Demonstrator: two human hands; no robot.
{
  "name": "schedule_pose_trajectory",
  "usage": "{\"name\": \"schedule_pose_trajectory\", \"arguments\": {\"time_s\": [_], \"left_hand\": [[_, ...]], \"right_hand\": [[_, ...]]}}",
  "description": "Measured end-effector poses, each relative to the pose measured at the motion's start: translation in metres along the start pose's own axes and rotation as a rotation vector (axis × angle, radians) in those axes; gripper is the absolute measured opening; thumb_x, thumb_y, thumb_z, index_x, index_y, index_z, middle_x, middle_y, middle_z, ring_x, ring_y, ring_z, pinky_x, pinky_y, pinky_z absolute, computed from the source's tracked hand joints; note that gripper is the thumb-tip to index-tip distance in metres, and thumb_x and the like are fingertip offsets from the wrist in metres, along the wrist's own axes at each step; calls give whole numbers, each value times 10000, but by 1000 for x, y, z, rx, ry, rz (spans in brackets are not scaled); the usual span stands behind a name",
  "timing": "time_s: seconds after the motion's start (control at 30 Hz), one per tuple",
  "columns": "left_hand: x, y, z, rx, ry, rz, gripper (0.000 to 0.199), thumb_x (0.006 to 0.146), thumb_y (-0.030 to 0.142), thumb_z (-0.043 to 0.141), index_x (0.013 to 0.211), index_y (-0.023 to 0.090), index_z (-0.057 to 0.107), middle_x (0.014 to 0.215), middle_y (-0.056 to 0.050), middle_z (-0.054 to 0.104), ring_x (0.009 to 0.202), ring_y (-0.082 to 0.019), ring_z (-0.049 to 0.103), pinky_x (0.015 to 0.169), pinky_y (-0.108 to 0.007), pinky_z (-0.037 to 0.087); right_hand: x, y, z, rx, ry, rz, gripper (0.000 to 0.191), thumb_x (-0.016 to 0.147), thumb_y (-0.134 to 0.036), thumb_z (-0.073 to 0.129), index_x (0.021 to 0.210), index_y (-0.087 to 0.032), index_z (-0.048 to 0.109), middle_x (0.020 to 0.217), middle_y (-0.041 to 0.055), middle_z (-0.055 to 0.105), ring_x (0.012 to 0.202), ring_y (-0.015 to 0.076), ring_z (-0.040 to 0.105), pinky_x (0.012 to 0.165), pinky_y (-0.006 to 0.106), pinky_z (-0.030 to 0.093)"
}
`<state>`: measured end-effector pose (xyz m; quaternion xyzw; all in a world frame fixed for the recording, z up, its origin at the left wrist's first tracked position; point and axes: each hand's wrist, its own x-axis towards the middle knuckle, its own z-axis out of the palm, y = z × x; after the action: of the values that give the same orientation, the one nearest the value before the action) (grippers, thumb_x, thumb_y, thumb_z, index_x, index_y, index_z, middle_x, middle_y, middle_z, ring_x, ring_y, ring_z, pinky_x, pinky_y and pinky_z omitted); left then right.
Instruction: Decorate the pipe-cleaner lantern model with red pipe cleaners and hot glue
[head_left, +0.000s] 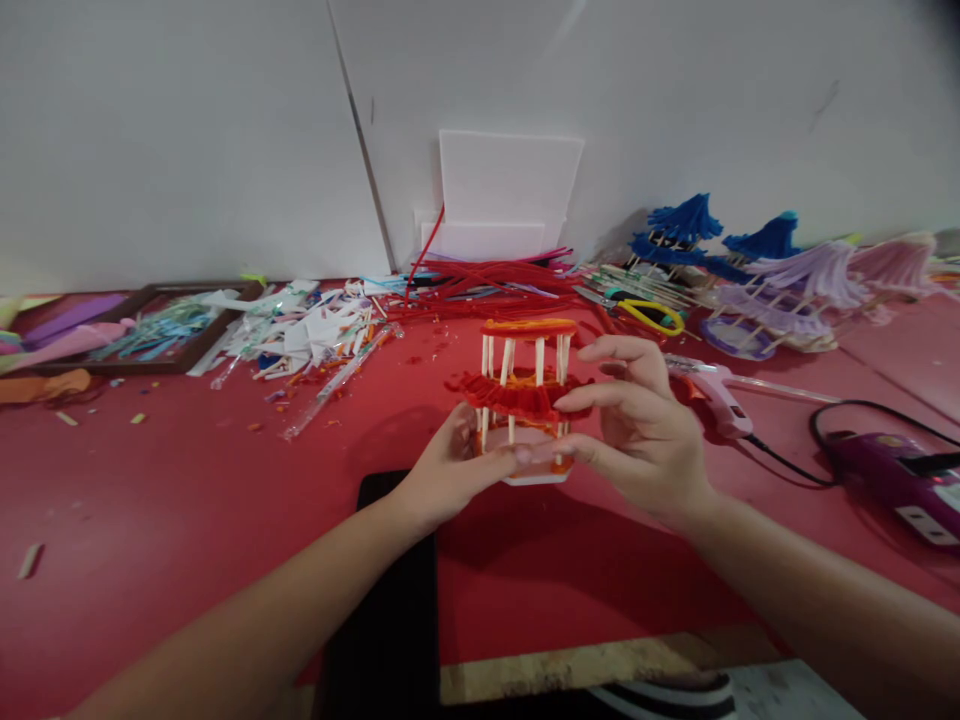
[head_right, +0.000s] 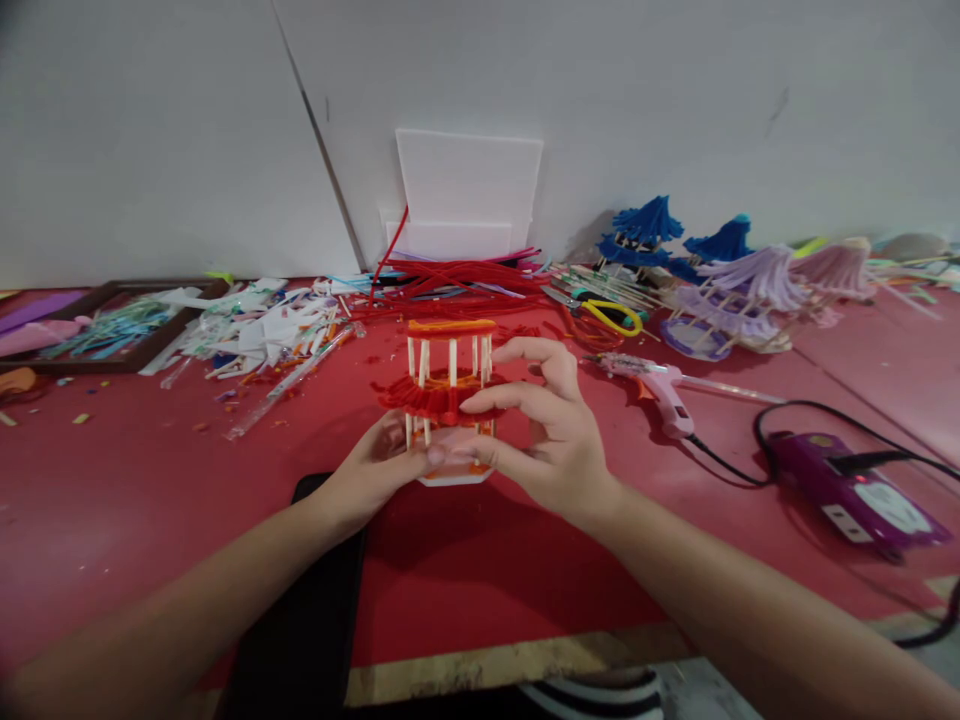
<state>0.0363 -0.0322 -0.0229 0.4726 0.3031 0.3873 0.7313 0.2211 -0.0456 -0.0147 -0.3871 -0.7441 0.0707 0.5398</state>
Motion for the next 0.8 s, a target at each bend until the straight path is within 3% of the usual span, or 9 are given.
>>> {"name": "schedule_pose_trajectory", "arguments": {"time_s": [0.17, 0.37, 0.57, 0.8], "left_hand": [[-1, -1, 1, 9, -7, 15, 366, 639, 191, 790, 983, 144, 675, 1070, -133, 724, 968, -265, 689, 889, -364, 517], [0, 2, 0, 66, -35, 17, 415, 640, 195, 790, 1034, 157, 664, 1131, -129, 703, 1030, -265, 665, 923, -365, 496], [1, -1, -3, -6, -50, 5, 316, 697, 234, 744, 992, 140, 683, 1071, -141, 726, 981, -274, 687, 938, -406, 487], [1, -6, -7, -26, 7, -21, 277, 655, 208, 758, 909, 136, 675, 1045, -140, 730, 976, -274, 683, 940, -423, 477]], "right_hand": [[2, -3, 0, 41, 35, -15, 95, 750, -179, 706, 758, -270, 678, 1017, 45, 520, 1007, 218, 514, 899, 445, 423], [1, -3, 0, 146, 4, 64, 102, 732, -180, 720, 734, -270, 674, 987, 28, 475, 988, 188, 502, 881, 398, 439], [2, 3, 1, 120, 9, 8, 221, 741, -175, 712, 915, -295, 649, 1050, 43, 490, 1049, 205, 495, 873, 390, 441], [4, 2, -2, 18, 33, 3, 90, 753, -185, 699, 781, -254, 648, 989, 45, 515, 961, 203, 535, 770, 367, 464]]}}
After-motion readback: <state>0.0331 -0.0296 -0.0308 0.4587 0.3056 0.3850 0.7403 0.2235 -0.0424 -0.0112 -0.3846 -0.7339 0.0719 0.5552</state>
